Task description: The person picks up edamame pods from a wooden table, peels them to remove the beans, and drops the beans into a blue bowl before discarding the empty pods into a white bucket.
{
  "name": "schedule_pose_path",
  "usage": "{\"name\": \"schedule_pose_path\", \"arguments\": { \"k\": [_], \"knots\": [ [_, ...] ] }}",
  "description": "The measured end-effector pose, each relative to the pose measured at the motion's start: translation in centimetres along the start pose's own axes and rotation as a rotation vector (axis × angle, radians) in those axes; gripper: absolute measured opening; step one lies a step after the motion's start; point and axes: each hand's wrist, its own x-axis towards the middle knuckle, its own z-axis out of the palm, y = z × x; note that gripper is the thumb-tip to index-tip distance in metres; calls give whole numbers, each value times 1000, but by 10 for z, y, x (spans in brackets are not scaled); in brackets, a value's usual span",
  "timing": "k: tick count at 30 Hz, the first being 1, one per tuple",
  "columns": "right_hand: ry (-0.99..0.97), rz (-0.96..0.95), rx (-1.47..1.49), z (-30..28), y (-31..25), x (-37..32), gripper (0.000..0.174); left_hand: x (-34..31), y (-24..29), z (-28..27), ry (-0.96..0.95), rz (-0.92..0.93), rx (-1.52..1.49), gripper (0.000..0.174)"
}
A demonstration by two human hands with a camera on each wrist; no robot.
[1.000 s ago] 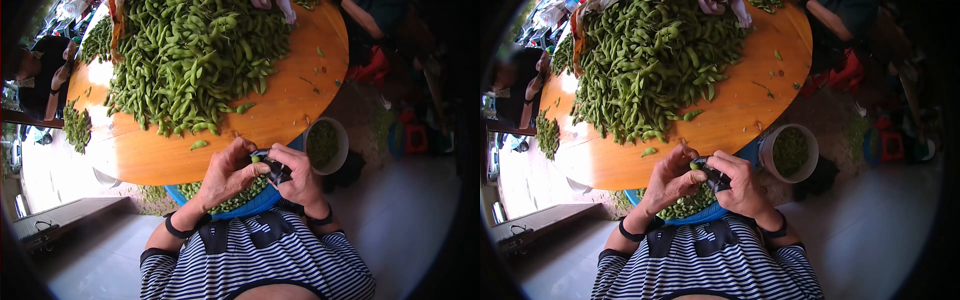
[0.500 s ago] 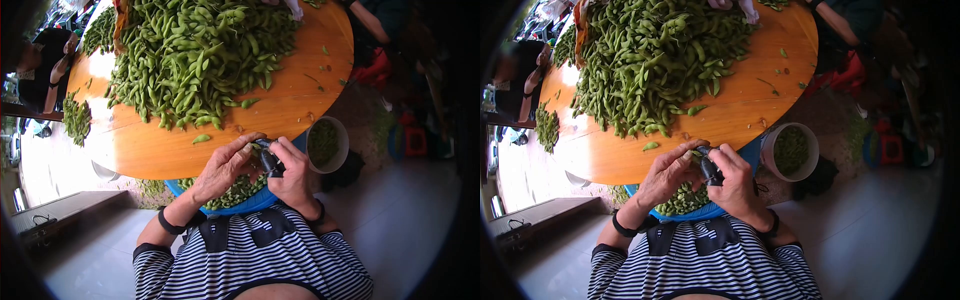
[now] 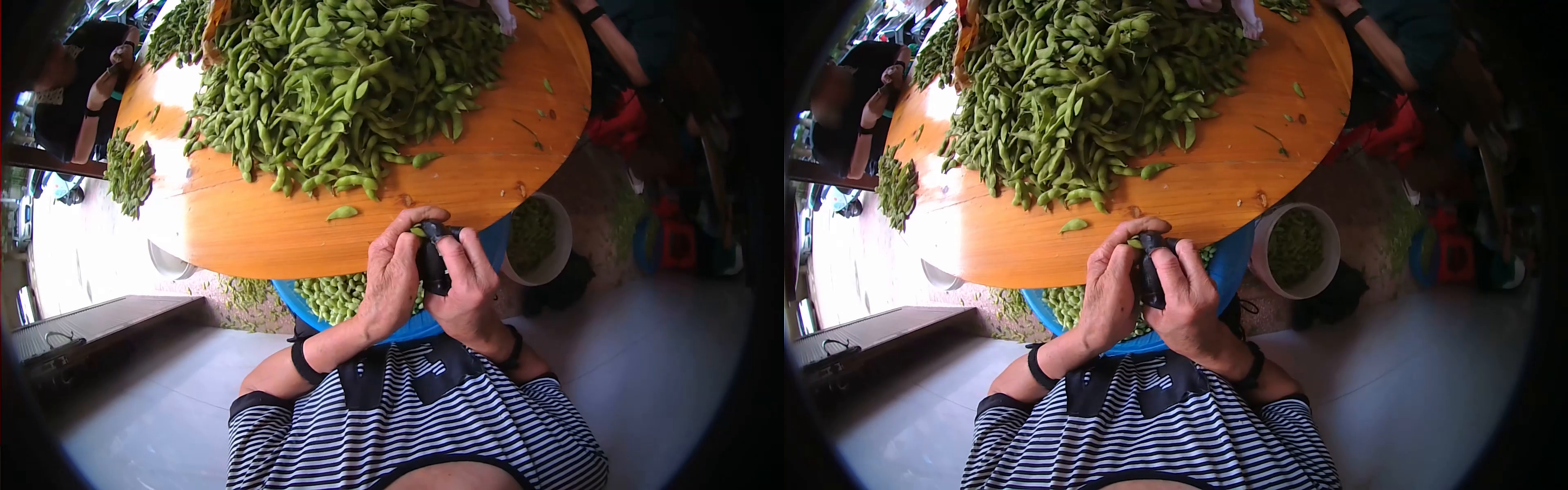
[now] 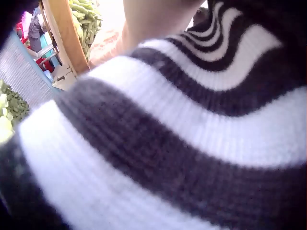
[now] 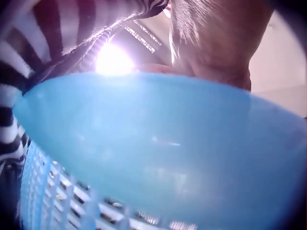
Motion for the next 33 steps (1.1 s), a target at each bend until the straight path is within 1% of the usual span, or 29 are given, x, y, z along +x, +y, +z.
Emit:
{"name": "schedule_pose_path", "arguments": {
  "k": [1, 2, 4, 5, 8, 12, 14, 15, 17, 18, 20, 21, 22, 24, 25, 26, 27, 28, 29, 30, 31, 32, 33],
  "knots": [
    [30, -10, -19, 0, 1, 1, 52, 0, 0, 0, -19, -23, -89, 36],
    [28, -12, -19, -1, 1, 1, 52, 0, 0, -1, -17, -22, -91, 36],
    [59, -41, -15, -3, 2, 1, 48, 1, -1, -1, -109, -115, -512, 37],
    [67, -55, -23, -4, 4, 1, 46, 1, 0, 0, -112, -118, -513, 37],
    [104, -79, -14, -2, 9, 2, 47, -2, 6, 6, -3, -180, -594, 31],
    [132, -50, 58, -6, 18, 2, 43, 2, 2, 2, -59, -214, -552, 30],
    [135, -54, 118, -7, 21, 3, 34, 1, 0, 7, -9, -172, -576, 28],
    [138, -54, 117, -9, 21, 4, 34, 1, 1, 8, -11, -171, -575, 28],
    [12, 176, 283, -17, 21, 4, 26, 2, 4, 8, -16, -259, -568, 30],
    [-62, 358, 444, -24, 26, 1, 22, 1, 6, 6, -21, -256, -565, 30],
    [26, 507, 863, -43, 29, -2, 22, -3, 12, -2, -233, -204, 51, 33],
    [49, 510, 870, -59, 35, -4, 21, -3, 14, -6, -235, -200, 53, 33],
    [75, 512, 877, -78, 44, -5, 21, -4, 16, -12, -374, -26, 301, 31],
    [-122, 528, 601, -128, 66, -6, 23, -4, 20, -20, -636, 330, 791, 31],
    [-266, 446, 345, -145, 75, -5, 26, -3, 34, -16, -593, 294, 808, 30],
    [-403, 356, 88, -157, 82, -4, 30, 3, 39, -14, -591, 295, 809, 30],
    [-440, 454, -68, -165, 86, -6, 40, 12, 44, -12, -406, 371, 979, 29],
    [-439, 452, -66, -164, 90, -10, 40, 21, 48, -10, -214, 445, 1141, 27],
    [-328, 460, -116, -159, 98, -15, 40, 35, 48, -11, -213, 448, 1143, 27],
    [-216, 466, -165, -158, 103, -17, 41, 52, 42, -14, -119, 574, 1277, 26],
    [-167, 470, -134, -153, 95, -9, 39, 63, 37, -16, -19, 700, 1408, 26],
    [-163, 468, -132, -145, 93, -6, 39, 69, 32, -16, -19, 703, 1410, 26],
    [-100, 428, -84, -136, 92, -3, 37, 75, 28, -15, 13, 749, 1446, 26]
  ]
}}
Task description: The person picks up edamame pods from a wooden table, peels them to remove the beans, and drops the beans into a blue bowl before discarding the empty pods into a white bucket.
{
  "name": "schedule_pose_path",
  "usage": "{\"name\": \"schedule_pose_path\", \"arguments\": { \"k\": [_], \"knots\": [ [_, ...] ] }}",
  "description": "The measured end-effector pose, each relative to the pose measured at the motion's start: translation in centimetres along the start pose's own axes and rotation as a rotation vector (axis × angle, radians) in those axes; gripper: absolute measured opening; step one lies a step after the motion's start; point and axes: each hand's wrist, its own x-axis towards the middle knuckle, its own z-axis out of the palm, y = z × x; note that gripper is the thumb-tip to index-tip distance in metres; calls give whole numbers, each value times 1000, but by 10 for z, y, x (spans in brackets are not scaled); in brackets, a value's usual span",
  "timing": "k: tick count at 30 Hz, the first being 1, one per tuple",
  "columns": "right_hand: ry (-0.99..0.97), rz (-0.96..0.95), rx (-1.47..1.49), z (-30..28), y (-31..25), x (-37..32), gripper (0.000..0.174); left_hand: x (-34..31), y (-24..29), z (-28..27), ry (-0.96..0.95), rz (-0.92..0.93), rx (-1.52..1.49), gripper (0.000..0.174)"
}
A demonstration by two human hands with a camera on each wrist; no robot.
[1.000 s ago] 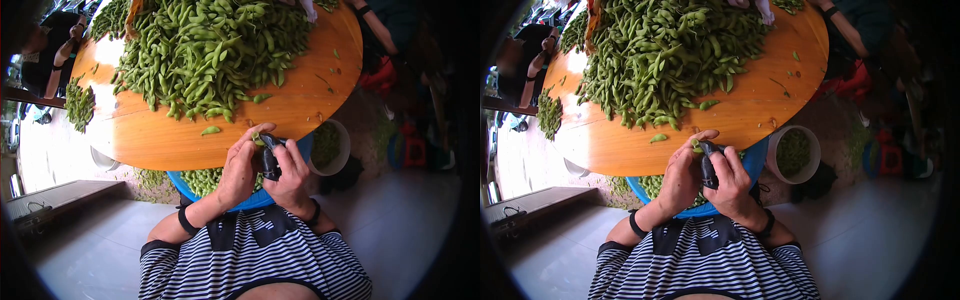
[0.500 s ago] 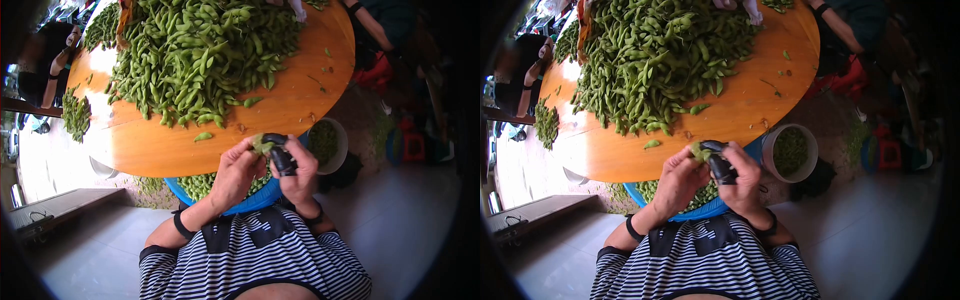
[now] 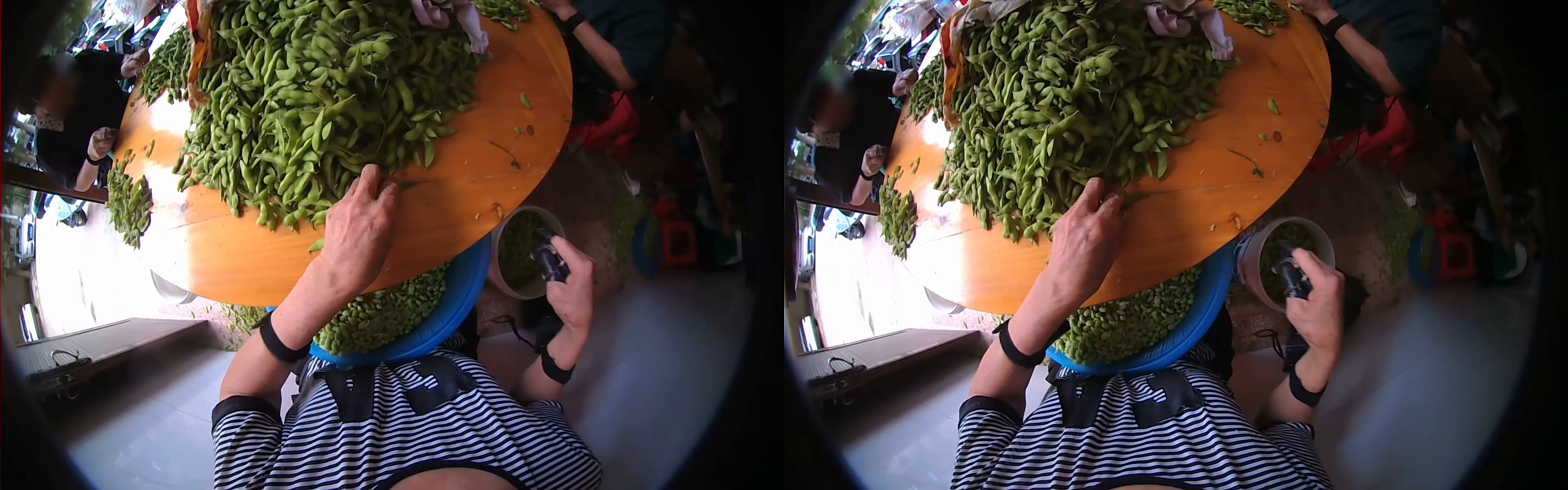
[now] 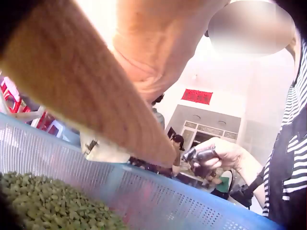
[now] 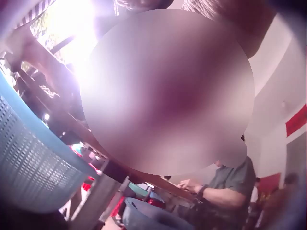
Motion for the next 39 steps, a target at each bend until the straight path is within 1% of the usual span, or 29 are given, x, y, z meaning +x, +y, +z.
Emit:
{"name": "schedule_pose_path", "arguments": {
  "k": [1, 2, 3, 5, 6, 8, 9, 11, 12, 13, 15, 16, 18, 19, 21, 23, 25, 26, 27, 28, 29, 30, 31, 32, 33, 34, 37, 38, 39],
  "knots": [
    [54, -39, 57, 8, -5, 3, 36, 2, 0, 3, 36, 20, 48, 26],
    [34, -85, 141, 16, -12, 7, 34, 3, 1, 2, -14, 6, 88, 27],
    [27, -81, 207, 24, -26, 9, 34, 4, 2, 1, -14, 9, 89, 27],
    [-18, -64, 367, 45, -33, 11, 33, 4, 4, -1, 79, 21, -14, 23],
    [-69, -13, 470, 53, -41, 11, 35, 4, 6, -3, 80, 25, -15, 23],
    [-175, 61, 697, 67, -52, 10, 35, -2, 12, -10, 68, -2, -461, 9],
    [-277, 140, 880, 70, -60, 9, 35, -6, 17, -15, 67, -3, -464, 9],
    [-385, 48, 1162, 87, -56, 9, 37, -17, 27, -26, -156, -563, -1016, 11],
    [-355, 85, 1273, 92, -68, 7, 43, -24, 28, -24, -117, -571, -1167, 13],
    [-361, 87, 1271, 93, -70, 8, 43, -30, 30, -24, -96, -574, -1217, 10],
    [-457, 160, 1252, 96, -74, 9, 46, -42, 30, -19, 1, -516, -1117, 12],
    [-478, 85, 1286, 100, -71, 8, 49, -47, 27, -14, 7, -522, -1120, 12],
    [-457, 107, 1263, 105, -74, 4, 50, -54, 24, -7, 131, -403, -903, 13],
    [-429, 123, 1246, 106, -75, 3, 52, -55, 25, -8, 134, -406, -907, 13],
    [-442, 115, 1204, 104, -78, 3, 52, -55, 29, -15, 179, -356, -690, 13],
    [-454, 105, 1165, 105, -80, 2, 52, -56, 28, -14, 206, -350, -692, 13],
    [-417, 159, 1275, 107, -82, -2, 46, -58, 28, -10, 228, -342, -698, 13],
    [-416, 161, 1272, 106, -83, -1, 46, -61, 28, -5, 254, -351, -848, 12],
    [-388, 86, 1134, 105, -84, 0, 43, -61, 29, -4, 279, -360, -997, 11],
    [-359, 15, 996, 103, -85, 1, 40, -63, 30, -7, 276, -362, -1001, 11],
    [-358, 19, 995, 101, -84, 2, 40, -64, 29, -15, 105, -625, -1366, 11],
    [-362, -3, 890, 99, -84, 3, 38, -64, 29, -20, -91, -894, -1717, 11],
    [-365, -24, 785, 97, -82, 3, 36, -64, 29, -18, -96, -898, -1718, 11],
    [-364, -18, 785, 98, -79, 3, 36, -65, 29, -16, -157, -908, -1901, 12],
    [-314, -110, 703, 100, -75, 3, 35, -65, 29, -14, -216, -910, -2084, 14],
    [-265, -203, 620, 101, -72, 3, 35, -65, 29, -13, -219, -912, -2082, 18],
    [-209, -196, 555, 103, -71, -3, 34, -65, 25, -17, -264, -890, -1936, 15],
    [-208, -194, 555, 100, -74, -3, 34, -63, 28, -19, -266, -890, -1935, 15],
    [-236, -200, 524, 95, -79, -3, 34, -61, 32, -21, -173, -765, -1594, 15]
  ]
}}
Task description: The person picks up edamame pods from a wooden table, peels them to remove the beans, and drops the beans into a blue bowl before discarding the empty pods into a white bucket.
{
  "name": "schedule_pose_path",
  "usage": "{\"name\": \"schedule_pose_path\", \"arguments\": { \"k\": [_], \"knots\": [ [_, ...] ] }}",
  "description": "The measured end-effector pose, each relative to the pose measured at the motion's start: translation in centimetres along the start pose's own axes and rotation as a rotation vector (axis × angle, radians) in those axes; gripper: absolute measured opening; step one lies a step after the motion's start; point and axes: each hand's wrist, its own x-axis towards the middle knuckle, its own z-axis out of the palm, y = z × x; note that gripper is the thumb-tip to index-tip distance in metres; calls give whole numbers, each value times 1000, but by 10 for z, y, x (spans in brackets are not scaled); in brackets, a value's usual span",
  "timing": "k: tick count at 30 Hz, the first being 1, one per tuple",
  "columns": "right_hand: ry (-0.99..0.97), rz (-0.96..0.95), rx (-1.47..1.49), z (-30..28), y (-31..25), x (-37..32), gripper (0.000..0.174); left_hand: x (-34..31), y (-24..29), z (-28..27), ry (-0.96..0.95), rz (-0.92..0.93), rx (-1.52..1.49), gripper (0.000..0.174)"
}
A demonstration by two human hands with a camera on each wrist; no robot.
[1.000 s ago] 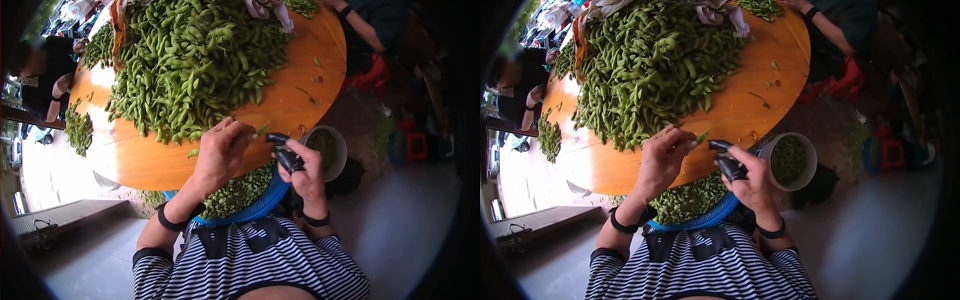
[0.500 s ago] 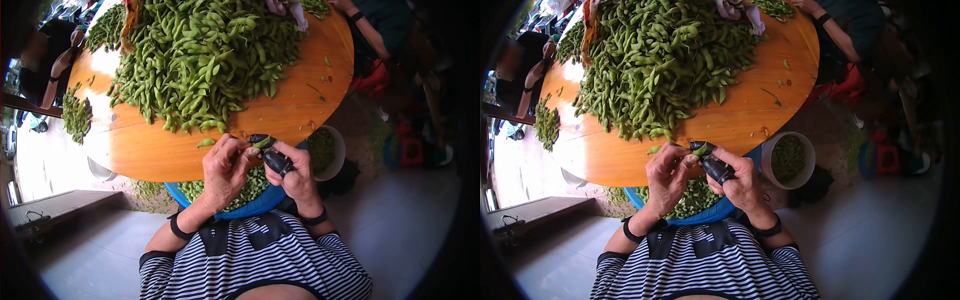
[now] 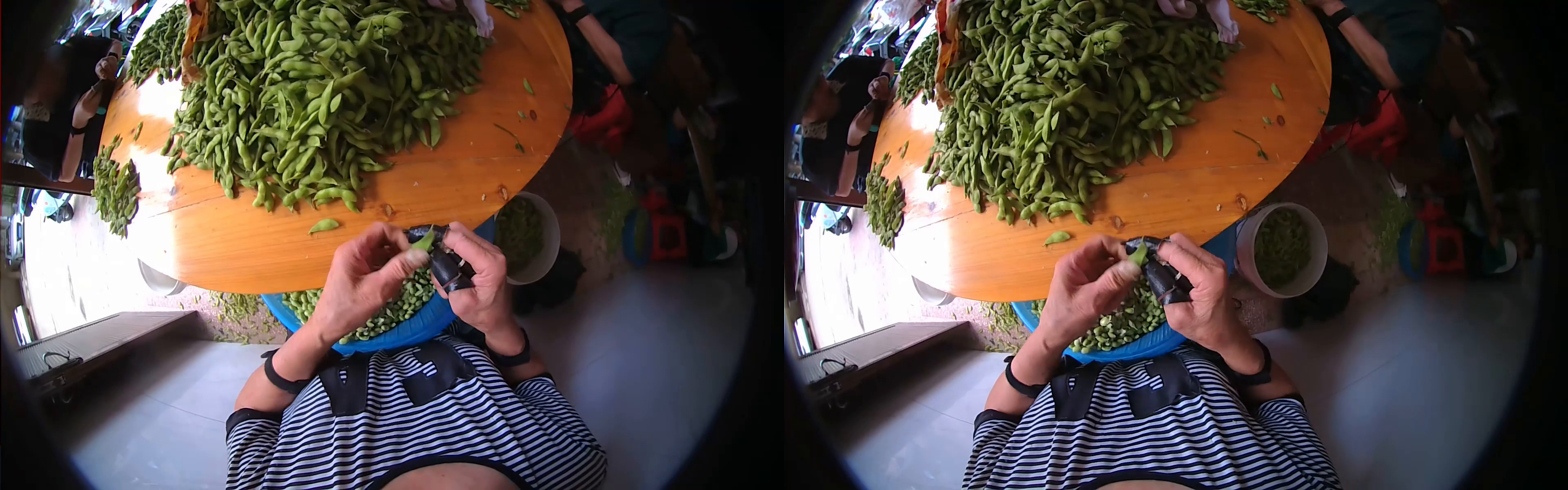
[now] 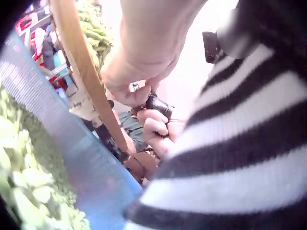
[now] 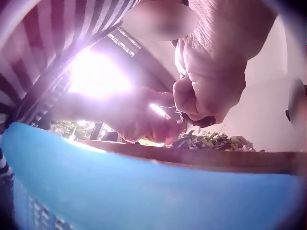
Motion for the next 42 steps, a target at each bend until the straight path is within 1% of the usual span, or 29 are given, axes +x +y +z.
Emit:
{"name": "schedule_pose_path", "arguments": {
  "k": [1, 2, 4, 5, 6, 8, 10, 12, 13, 14, 16, 17, 18, 20, 21, 22, 24, 26, 27, 28, 30, 31, 33, 34, 36, 38, 40, 41, 42],
  "knots": [
    [-32, 7, -26, -1, -4, -1, 34, -1, 1, 3, 89, 171, 319, 16],
    [-34, 10, -24, 1, -3, -3, 34, -2, 2, 2, 92, 168, 319, 16],
    [-1, 23, -39, 6, -3, -7, 35, -4, 6, -5, -18, 347, 798, 23],
    [-3, 16, -39, 6, -5, -7, 35, -5, 7, -10, -109, 396, 891, 33],
    [0, -11, -103, 5, -8, -6, 35, -4, 3, -11, -105, 405, 893, 33],
    [12, -50, -173, 5, -12, -7, 35, -3, -8, -11, -67, 678, 1215, 41],
    [81, -117, -313, 8, -16, -9, 35, -3, -13, -10, -44, 678, 1258, 46],
    [99, -130, -299, 9, -18, -12, 35, -2, -13, -8, -60, 701, 1087, 48],
    [102, -128, -311, 8, -17, -13, 35, -4, -8, -10, -106, 558, 958, 51],
    [106, -126, -322, 7, -17, -13, 35, -5, -5, -11, -107, 564, 959, 51],
    [16, -74, -298, -9, -12, -16, 35, -6, 1, -11, -261, 449, 828, 54],
    [3, -121, -275, -22, -4, -18, 36, -11, 5, -11, -299, 310, 840, 46],
    [-28, -153, -295, -40, 1, -24, 36, -12, 11, -13, -298, 313, 842, 46],
    [-304, -11, -322, -86, -1, -26, 37, -10, 24, -14, -781, 345, 1028, 35],
    [-351, 9, -353, -103, 2, -33, 37, -9, 33, -8, -787, 391, 1036, 22],
    [-444, 96, -337, -114, -11, -29, 35, -5, 44, -4, -784, 389, 1035, 22],
    [-390, 247, -571, -128, -2, -40, 36, 15, 66, 2, -648, 712, 1496, 24],
    [-228, 321, -751, -138, 9, -49, 35, 49, 89, 8, -364, 967, 1683, 28],
    [-116, 405, -797, -138, 13, -51, 34, 66, 100, 11, -275, 995, 1796, 28],
    [-115, 402, -797, -138, 14, -51, 34, 84, 111, 15, -181, 1020, 1906, 28],
    [-33, 414, -779, -135, 15, -51, 34, 129, 115, 10, -48, 1277, 2000, 28],
    [-32, 408, -736, -133, 15, -50, 37, 141, 118, 11, -51, 1278, 2002, 28],
    [-31, 363, -712, -131, 19, -50, 38, 158, 122, 15, -157, 1096, 2228, 22],
    [-34, 319, -691, -131, 20, -50, 40, 161, 121, 17, -159, 1098, 2227, 22],
    [-42, 362, -701, -132, 19, -48, 40, 166, 118, 21, -168, 1066, 2356, 16],
    [-9, 333, -703, -131, 17, -46, 40, 166, 118, 20, -173, 1106, 2295, 12],
    [7, 289, -647, -128, 10, -41, 40, 163, 120, 19, -92, 1342, 2039, 11],
    [24, 241, -591, -125, 7, -37, 41, 161, 119, 19, -94, 1341, 2039, 11],
    [24, 243, -591, -120, 3, -32, 41, 156, 118, 21, -44, 1324, 1888, 11]
  ]
}}
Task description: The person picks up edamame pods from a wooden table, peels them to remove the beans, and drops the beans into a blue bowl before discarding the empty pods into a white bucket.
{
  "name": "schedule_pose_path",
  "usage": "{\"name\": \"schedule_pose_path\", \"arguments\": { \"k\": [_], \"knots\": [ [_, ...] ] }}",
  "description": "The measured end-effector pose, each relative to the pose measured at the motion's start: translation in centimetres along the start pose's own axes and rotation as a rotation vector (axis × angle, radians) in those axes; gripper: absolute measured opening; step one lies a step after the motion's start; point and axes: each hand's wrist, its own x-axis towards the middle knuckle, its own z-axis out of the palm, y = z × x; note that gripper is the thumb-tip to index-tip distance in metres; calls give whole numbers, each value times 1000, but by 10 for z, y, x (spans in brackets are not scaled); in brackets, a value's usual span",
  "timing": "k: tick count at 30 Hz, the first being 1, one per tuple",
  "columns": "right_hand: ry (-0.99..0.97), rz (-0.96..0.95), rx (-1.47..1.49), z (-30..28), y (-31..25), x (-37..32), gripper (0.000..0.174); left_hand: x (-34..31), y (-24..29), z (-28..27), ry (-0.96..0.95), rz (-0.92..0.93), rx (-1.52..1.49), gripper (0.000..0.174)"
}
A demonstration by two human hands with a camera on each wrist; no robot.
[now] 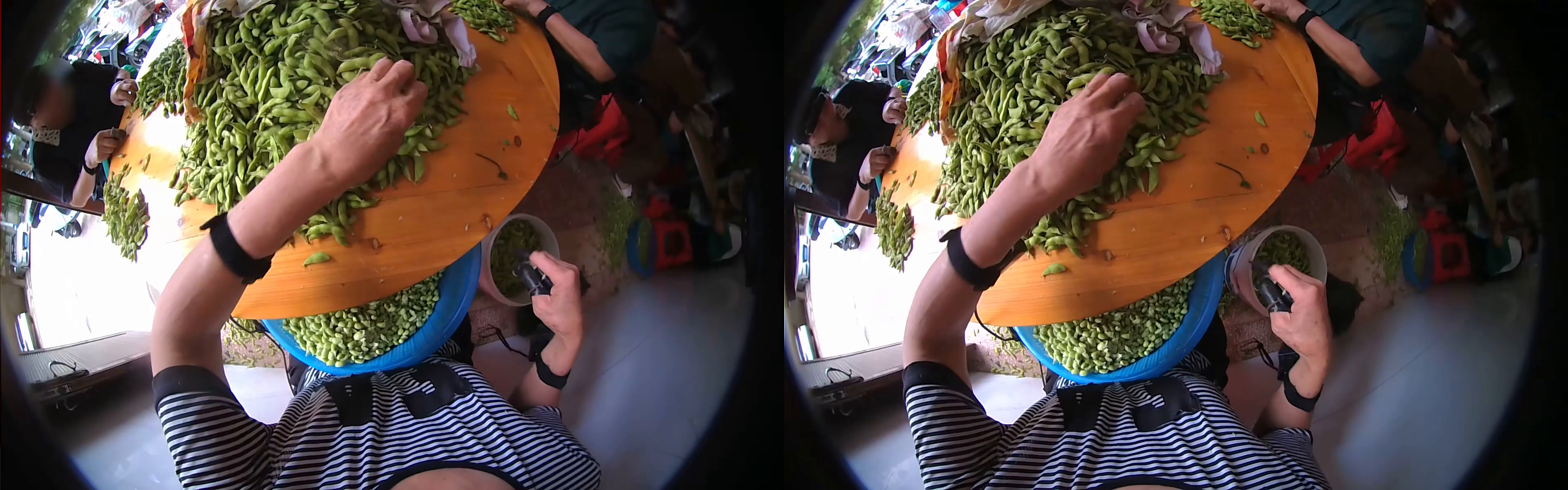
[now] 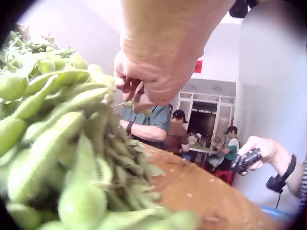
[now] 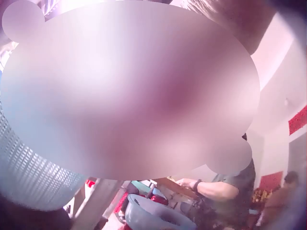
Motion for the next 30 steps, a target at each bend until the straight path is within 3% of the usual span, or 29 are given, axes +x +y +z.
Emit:
{"name": "schedule_pose_path", "arguments": {
  "k": [2, 4, 5, 6, 8, 11, 13, 14, 16, 23, 30],
  "knots": [
    [104, -116, 237, 9, -18, 9, 39, -6, 14, -15, 65, -87, -109, 12],
    [86, 53, 565, 27, -38, 15, 40, -22, 37, -42, -189, -379, -717, 12],
    [118, 21, 662, 41, -44, 19, 40, -33, 47, -46, -210, -397, -798, 14],
    [26, 89, 767, 47, -49, 21, 38, -44, 57, -48, -230, -417, -879, 17],
    [-32, 32, 897, 66, -62, 28, 33, -67, 71, -52, -327, -528, -1045, 17],
    [-83, 45, 1019, 80, -80, 34, 34, -100, 85, -46, -327, -687, -1253, 15],
    [-161, 35, 1105, 86, -72, 35, 36, -110, 90, -52, -272, -979, -1524, 13],
    [-233, 24, 1192, 88, -70, 35, 38, -114, 93, -51, -266, -985, -1527, 13],
    [-252, 30, 1248, 90, -76, 34, 40, -121, 100, -46, -70, -946, -1439, 15],
    [-329, 56, 1303, 91, -71, 31, 45, -130, 112, -42, 36, -805, -1205, 25],
    [-264, 92, 1208, 93, -73, 25, 40, -132, 115, -46, -6, -746, -1084, 23]
  ]
}}
